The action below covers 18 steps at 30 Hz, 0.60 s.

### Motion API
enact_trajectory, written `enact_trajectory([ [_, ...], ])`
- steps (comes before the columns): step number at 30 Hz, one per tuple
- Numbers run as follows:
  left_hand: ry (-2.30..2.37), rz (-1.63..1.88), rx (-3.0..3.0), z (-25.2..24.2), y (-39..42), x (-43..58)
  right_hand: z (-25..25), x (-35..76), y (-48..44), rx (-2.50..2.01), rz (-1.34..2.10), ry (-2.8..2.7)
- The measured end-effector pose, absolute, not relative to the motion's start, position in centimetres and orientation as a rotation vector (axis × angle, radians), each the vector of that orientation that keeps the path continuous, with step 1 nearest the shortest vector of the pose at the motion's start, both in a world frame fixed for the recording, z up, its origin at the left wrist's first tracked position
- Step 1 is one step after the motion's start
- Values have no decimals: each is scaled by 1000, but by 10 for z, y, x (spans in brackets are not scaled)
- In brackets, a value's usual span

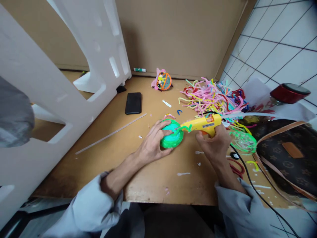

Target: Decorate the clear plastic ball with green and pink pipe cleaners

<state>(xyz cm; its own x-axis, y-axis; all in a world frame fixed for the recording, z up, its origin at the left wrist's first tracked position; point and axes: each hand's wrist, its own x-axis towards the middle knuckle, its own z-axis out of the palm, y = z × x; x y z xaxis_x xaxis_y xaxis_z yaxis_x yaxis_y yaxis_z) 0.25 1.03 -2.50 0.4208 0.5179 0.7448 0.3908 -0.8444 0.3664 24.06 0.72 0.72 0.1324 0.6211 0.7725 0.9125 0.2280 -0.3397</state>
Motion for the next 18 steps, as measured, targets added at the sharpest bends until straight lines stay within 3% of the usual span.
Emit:
enact_trajectory([
  [18,797,1368,2526,-20,10,3,9,247,3,-1368,-511,-1741],
])
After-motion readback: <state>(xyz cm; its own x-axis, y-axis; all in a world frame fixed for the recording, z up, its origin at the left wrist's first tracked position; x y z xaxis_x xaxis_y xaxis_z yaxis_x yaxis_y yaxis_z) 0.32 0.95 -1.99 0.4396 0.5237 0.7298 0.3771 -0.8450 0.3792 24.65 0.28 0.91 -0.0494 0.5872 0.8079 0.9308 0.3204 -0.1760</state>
